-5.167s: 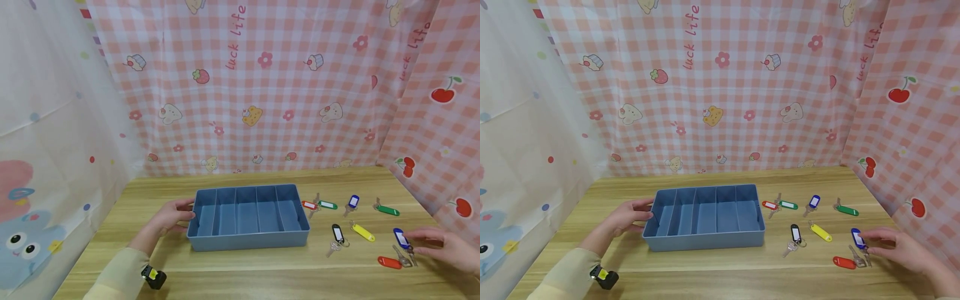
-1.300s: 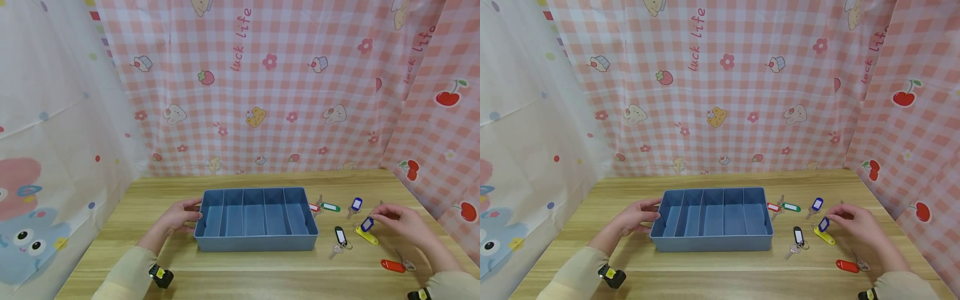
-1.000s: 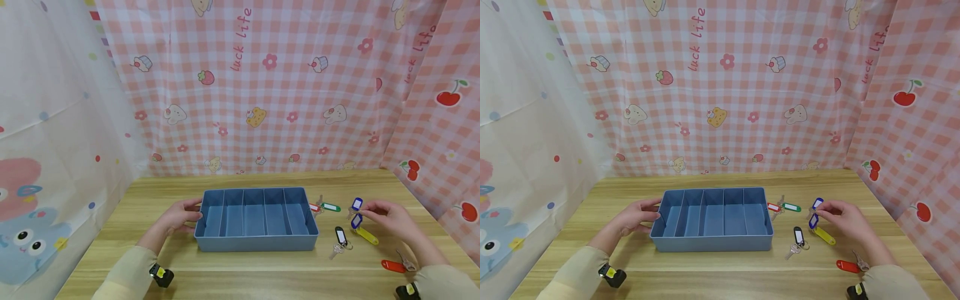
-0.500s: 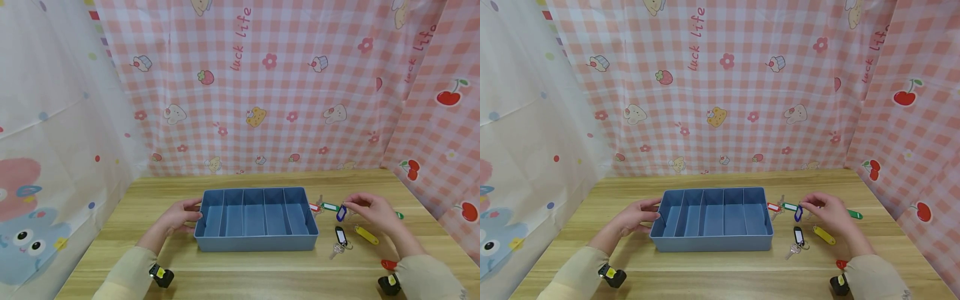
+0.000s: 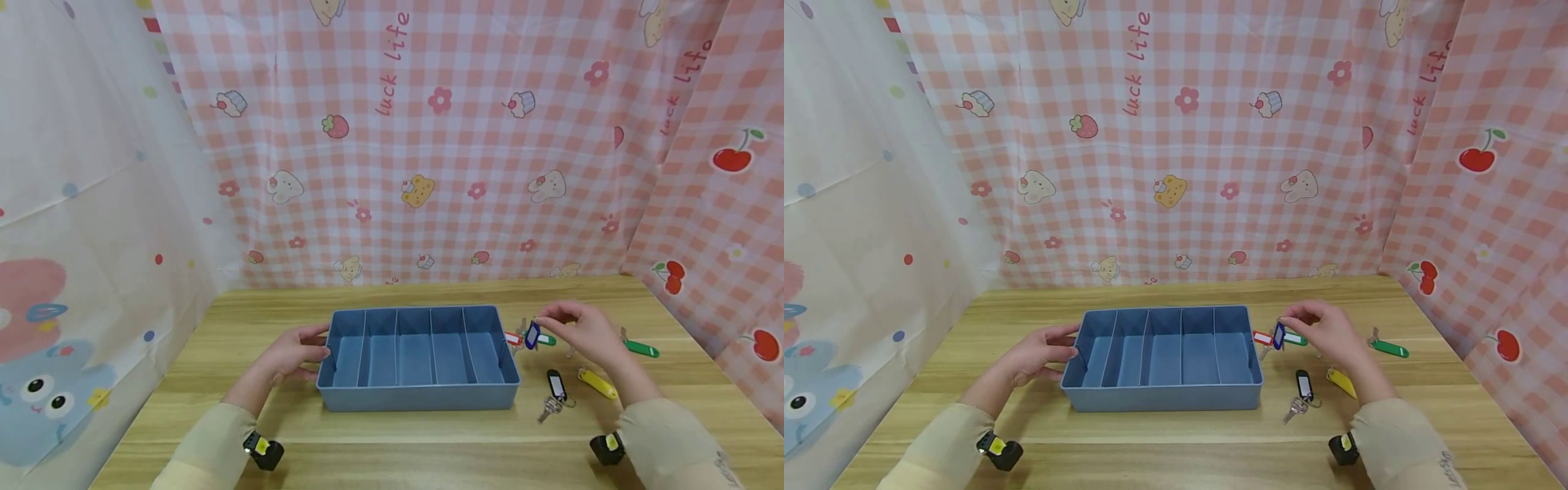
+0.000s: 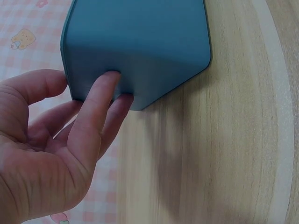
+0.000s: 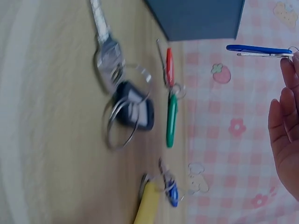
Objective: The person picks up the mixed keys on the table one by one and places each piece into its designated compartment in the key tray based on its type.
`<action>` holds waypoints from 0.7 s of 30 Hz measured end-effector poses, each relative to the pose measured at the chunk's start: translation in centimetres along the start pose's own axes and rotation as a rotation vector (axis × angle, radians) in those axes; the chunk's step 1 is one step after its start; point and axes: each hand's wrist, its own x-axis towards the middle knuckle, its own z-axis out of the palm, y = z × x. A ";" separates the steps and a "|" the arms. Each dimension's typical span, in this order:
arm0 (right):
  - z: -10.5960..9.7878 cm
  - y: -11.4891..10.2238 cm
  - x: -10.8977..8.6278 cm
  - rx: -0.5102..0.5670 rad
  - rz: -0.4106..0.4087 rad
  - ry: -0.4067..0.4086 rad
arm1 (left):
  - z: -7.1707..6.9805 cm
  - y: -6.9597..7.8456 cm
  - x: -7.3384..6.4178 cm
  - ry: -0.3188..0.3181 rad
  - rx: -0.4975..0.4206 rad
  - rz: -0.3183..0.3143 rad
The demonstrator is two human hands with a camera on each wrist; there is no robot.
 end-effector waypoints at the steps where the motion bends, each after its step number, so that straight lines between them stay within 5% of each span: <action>1: 0.1 -0.2 0.2 0.000 -0.004 -0.002 | 0.0 0.0 0.0 0.000 0.000 0.000; 21: 2.6 -4.5 3.0 0.064 -0.124 -0.016 | 0.1 0.2 0.0 0.015 0.010 -0.011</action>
